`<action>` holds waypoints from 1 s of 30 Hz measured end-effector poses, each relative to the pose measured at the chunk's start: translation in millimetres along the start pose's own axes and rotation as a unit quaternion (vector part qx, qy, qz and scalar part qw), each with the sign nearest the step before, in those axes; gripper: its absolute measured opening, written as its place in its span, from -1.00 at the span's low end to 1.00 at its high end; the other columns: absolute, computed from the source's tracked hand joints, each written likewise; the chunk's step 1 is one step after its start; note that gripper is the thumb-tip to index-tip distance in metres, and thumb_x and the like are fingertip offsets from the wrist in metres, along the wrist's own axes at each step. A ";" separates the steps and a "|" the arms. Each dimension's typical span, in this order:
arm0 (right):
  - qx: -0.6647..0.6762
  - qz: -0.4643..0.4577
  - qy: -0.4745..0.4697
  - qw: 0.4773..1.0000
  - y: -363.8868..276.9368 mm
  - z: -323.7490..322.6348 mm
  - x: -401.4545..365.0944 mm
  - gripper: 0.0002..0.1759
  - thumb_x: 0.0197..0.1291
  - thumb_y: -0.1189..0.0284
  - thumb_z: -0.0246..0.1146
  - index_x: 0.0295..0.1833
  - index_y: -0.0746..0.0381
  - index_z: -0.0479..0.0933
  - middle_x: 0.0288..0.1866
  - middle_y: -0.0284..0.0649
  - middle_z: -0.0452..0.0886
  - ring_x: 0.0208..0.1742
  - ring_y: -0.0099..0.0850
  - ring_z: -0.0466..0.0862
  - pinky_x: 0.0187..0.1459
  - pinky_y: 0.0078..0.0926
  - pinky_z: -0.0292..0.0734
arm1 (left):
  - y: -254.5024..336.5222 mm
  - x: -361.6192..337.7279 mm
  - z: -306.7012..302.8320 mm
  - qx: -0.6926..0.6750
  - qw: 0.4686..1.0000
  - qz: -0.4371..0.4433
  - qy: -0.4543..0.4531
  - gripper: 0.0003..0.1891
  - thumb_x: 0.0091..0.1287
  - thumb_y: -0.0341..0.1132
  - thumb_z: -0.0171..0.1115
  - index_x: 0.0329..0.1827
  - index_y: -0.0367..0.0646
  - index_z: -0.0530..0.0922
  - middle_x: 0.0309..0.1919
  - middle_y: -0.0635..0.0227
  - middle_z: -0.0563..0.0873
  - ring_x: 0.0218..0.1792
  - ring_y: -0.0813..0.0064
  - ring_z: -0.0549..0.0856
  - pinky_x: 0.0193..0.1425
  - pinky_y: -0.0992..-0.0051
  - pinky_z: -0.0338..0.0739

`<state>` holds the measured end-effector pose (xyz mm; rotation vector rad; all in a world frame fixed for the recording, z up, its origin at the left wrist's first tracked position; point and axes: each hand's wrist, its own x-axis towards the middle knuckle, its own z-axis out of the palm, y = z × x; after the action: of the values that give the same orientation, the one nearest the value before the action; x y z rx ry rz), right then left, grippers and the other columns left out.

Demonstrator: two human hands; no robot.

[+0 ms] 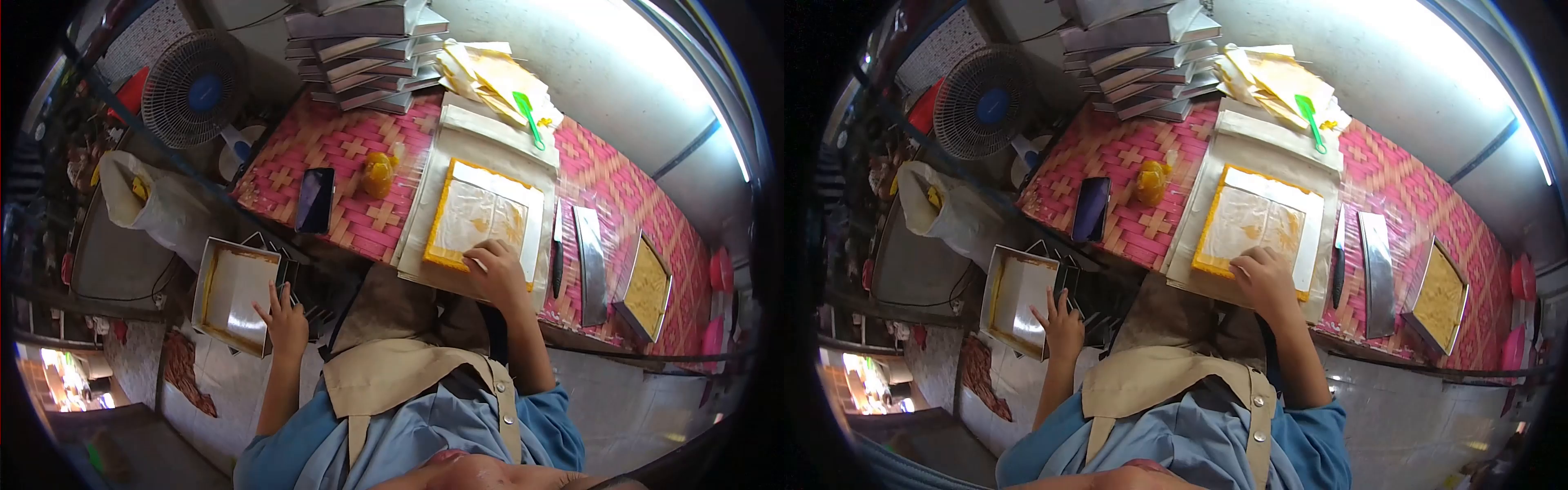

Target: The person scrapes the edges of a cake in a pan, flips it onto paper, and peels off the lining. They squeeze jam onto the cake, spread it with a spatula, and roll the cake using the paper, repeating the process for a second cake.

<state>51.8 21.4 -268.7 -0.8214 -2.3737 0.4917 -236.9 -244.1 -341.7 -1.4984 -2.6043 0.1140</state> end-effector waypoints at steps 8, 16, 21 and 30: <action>-0.190 -0.148 -0.056 0.969 -8.2 28.2 14.8 -0.92 -0.03 0.42 0.18 -0.49 0.15 0.48 -0.42 -0.31 0.45 -0.28 -0.38 0.51 -0.19 -0.42 0.39 | 88.0 69.5 -40.1 -0.534 0.827 0.124 0.123 -0.70 0.17 -0.40 0.24 -0.01 -0.20 0.51 0.20 0.14 0.46 0.33 0.08 0.32 0.40 0.26 0.16; -0.267 -0.190 -0.085 0.941 -19.7 33.6 19.9 -0.92 -0.03 0.42 0.14 -0.47 0.17 0.50 -0.43 -0.30 0.46 -0.38 -0.39 0.53 -0.25 -0.45 0.36 | 198.4 166.6 -13.9 -0.876 0.468 0.109 -0.037 -0.44 0.46 -0.12 -0.07 0.36 -0.31 0.08 0.36 0.07 0.16 0.43 0.27 0.12 0.47 0.33 -0.05; -0.216 -0.100 -0.112 0.965 -9.3 27.4 31.7 -0.90 0.01 0.42 0.15 -0.41 0.21 0.50 -0.38 -0.20 0.51 -0.34 -0.31 0.60 -0.25 -0.38 0.43 | 210.5 180.5 15.4 -0.781 0.599 0.178 -0.011 -0.44 0.49 -0.01 -0.23 0.37 -0.23 0.06 0.40 0.13 0.12 0.45 0.26 0.08 0.50 0.33 -0.12; 0.349 0.289 0.022 0.891 99.0 -73.0 103.2 -0.78 0.15 0.40 0.16 -0.25 0.35 0.58 -0.39 -0.29 0.61 -0.38 -0.53 0.59 -0.29 -0.55 0.50 | 203.1 173.3 -5.9 -0.816 0.549 0.170 -0.060 -0.33 0.46 0.12 -0.24 0.35 -0.32 0.07 0.35 0.02 0.26 0.40 0.26 0.18 0.47 0.33 -0.05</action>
<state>74.3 173.2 -221.5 -1.1373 -1.6541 1.4393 -148.5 7.8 -349.2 -2.1027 -1.8917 -2.8615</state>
